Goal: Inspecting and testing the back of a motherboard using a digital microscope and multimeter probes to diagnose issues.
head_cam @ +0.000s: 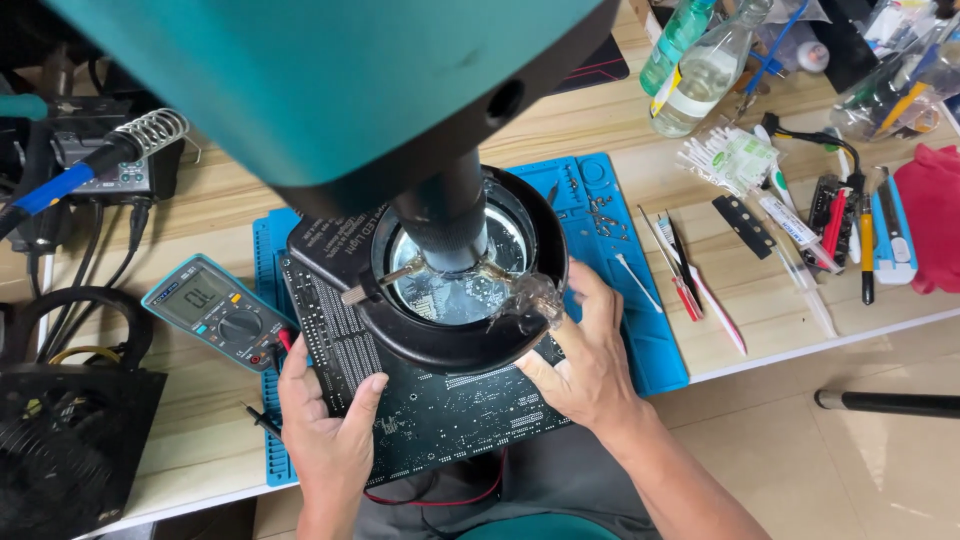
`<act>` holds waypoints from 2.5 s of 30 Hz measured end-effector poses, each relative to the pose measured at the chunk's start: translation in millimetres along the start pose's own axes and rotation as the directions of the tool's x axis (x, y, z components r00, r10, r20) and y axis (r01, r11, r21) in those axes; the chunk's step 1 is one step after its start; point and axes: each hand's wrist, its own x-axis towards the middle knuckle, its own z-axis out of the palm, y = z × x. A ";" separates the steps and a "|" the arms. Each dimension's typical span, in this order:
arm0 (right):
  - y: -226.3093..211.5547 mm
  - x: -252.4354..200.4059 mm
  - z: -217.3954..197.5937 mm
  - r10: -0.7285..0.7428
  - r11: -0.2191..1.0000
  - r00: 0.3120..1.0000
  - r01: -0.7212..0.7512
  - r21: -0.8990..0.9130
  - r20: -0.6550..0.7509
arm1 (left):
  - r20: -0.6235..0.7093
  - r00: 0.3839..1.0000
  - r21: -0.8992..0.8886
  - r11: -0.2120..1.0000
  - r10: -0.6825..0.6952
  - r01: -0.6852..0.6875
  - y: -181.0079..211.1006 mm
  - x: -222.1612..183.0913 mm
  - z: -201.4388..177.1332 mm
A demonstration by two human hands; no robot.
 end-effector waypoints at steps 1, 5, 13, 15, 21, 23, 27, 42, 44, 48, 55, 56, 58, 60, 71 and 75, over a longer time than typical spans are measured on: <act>2.4 -1.3 1.0 -0.036 0.998 0.999 0.035 -0.045 -0.015 | 0.001 1.000 -0.028 1.000 -0.010 0.010 0.5 -0.4 0.5; 10.9 -4.4 3.1 -0.150 0.987 0.989 0.151 -0.048 0.008 | 0.006 1.000 -0.024 1.000 -0.017 0.017 -4.2 1.5 -1.6; 6.1 -6.4 8.7 -0.133 0.984 0.978 0.150 -0.099 0.159 | 0.019 0.999 -0.041 0.999 0.027 -0.026 -7.9 0.1 -3.5; 5.5 -6.6 9.2 -0.159 0.980 0.977 0.174 -0.095 0.143 | 0.020 1.000 -0.059 0.998 0.015 -0.013 -6.0 -0.3 -4.2; -1.1 -2.8 4.4 -0.198 0.978 0.976 0.202 -0.040 0.092 | 0.020 1.000 -0.008 1.000 0.016 -0.016 -6.3 0.2 -4.9; -4.0 -2.7 2.5 -0.165 0.986 0.986 0.164 -0.019 -0.019 | 0.022 1.000 -0.001 1.000 -0.012 0.012 -4.8 0.5 -5.5; 4.6 -14.4 -0.2 -0.059 0.979 0.983 0.091 0.183 -0.174 | 0.018 1.000 -0.037 0.999 -0.021 0.022 -6.2 -0.3 -4.9; -3.5 5.3 -9.3 0.543 0.724 0.827 -0.548 0.420 0.143 | 0.005 0.999 -0.060 0.997 0.041 -0.040 -9.7 -3.3 -6.1; -6.0 7.1 -11.9 0.555 0.706 0.808 -0.584 0.401 0.200 | -0.003 0.998 -0.026 0.997 0.068 -0.068 -8.9 -3.6 -6.4; 1.8 1.3 -10.2 0.510 0.727 0.837 -0.542 0.422 0.196 | -0.013 0.999 -0.007 0.999 0.036 -0.036 -12.1 -3.2 -6.3; 9.9 -4.7 -7.9 0.464 0.750 0.868 -0.491 0.443 0.177 | 0.003 0.997 -0.020 0.997 0.076 -0.076 -9.5 -2.8 -6.8; 11.4 -5.6 -7.4 0.453 0.753 0.875 -0.478 0.452 0.172 | 0.011 0.998 -0.036 0.997 0.063 -0.062 -7.4 -2.8 -6.7; 14.8 -7.9 -5.7 0.436 0.763 0.887 -0.456 0.459 0.156 | 0.025 0.994 -0.089 0.991 0.103 -0.100 -12.1 -1.1 -6.4; 18.1 -9.8 -4.8 0.419 0.773 0.897 -0.435 0.463 0.142 | 0.038 0.989 -0.142 0.981 0.141 -0.134 -12.8 0.3 -6.8; 24.9 -9.8 -5.2 0.387 0.806 0.904 -0.428 0.410 0.182 | 0.107 0.992 -0.009 0.997 -0.070 0.072 7.3 -4.9 -30.9; 4.7 1.4 -4.9 0.476 0.795 0.854 -0.520 0.313 0.210 | 0.097 0.993 -0.100 0.991 -0.074 0.084 12.6 -7.9 -34.9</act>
